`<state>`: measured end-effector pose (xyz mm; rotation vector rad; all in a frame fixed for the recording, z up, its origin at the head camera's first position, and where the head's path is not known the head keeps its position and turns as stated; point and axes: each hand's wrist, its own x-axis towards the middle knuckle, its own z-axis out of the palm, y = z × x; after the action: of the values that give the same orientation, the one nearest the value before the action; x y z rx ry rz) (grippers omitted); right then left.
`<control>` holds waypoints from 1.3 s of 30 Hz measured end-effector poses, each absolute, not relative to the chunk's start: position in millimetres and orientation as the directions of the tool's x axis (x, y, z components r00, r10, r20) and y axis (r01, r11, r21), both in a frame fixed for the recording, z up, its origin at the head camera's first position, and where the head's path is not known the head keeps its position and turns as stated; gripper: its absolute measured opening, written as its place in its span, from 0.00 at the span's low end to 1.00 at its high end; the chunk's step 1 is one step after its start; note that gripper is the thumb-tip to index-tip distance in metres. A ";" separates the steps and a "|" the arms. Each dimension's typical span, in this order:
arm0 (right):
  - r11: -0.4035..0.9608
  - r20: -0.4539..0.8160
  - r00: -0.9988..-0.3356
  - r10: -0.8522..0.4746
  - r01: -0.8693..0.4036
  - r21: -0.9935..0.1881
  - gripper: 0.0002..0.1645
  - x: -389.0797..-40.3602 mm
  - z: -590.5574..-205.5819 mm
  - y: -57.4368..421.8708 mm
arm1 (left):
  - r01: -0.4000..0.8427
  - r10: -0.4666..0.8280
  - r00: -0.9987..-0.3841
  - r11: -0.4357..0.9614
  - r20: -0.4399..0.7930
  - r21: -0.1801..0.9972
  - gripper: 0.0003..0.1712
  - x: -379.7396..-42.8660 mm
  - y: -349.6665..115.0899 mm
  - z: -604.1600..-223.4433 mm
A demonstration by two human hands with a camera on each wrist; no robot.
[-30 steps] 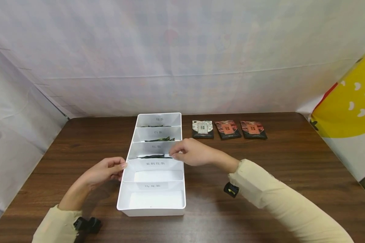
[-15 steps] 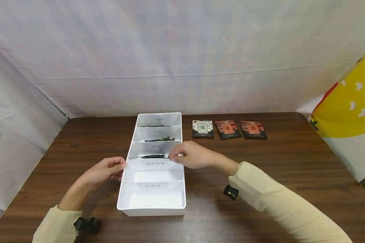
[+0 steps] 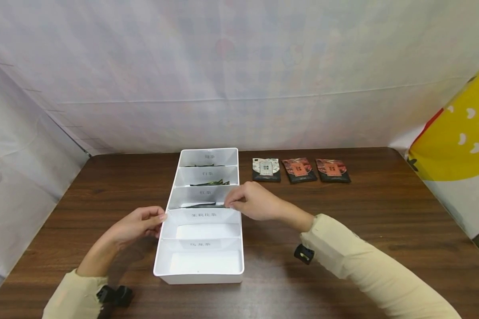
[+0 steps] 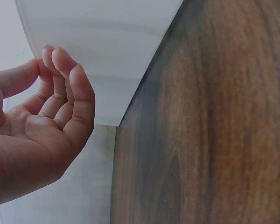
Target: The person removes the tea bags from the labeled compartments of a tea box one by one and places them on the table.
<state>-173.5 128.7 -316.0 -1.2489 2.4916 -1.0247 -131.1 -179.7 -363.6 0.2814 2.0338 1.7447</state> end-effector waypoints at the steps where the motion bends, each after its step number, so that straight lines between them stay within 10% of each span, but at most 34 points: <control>1: 0.413 0.150 -0.641 -0.753 -0.638 -0.650 0.09 -173.7 -315.5 129.3 | -0.131 0.430 -0.881 0.181 -0.198 0.975 0.11 -131.1 -179.7 -363.9; 28: 0.444 0.243 -0.774 -0.584 -0.555 -0.703 0.08 -180.0 -244.4 163.3 | -0.136 0.437 -0.878 0.165 -0.196 0.977 0.08 -131.8 -180.9 -364.8; 39: 0.605 0.089 -0.924 -0.373 -0.314 -0.731 0.12 -192.3 -240.0 199.0 | -0.139 0.428 -0.881 0.176 -0.203 0.974 0.10 -130.9 -181.0 -363.6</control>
<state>-192.3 199.0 -240.0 -0.5893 2.7489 -1.2303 -130.9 -181.0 -363.6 0.2711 2.0251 1.7510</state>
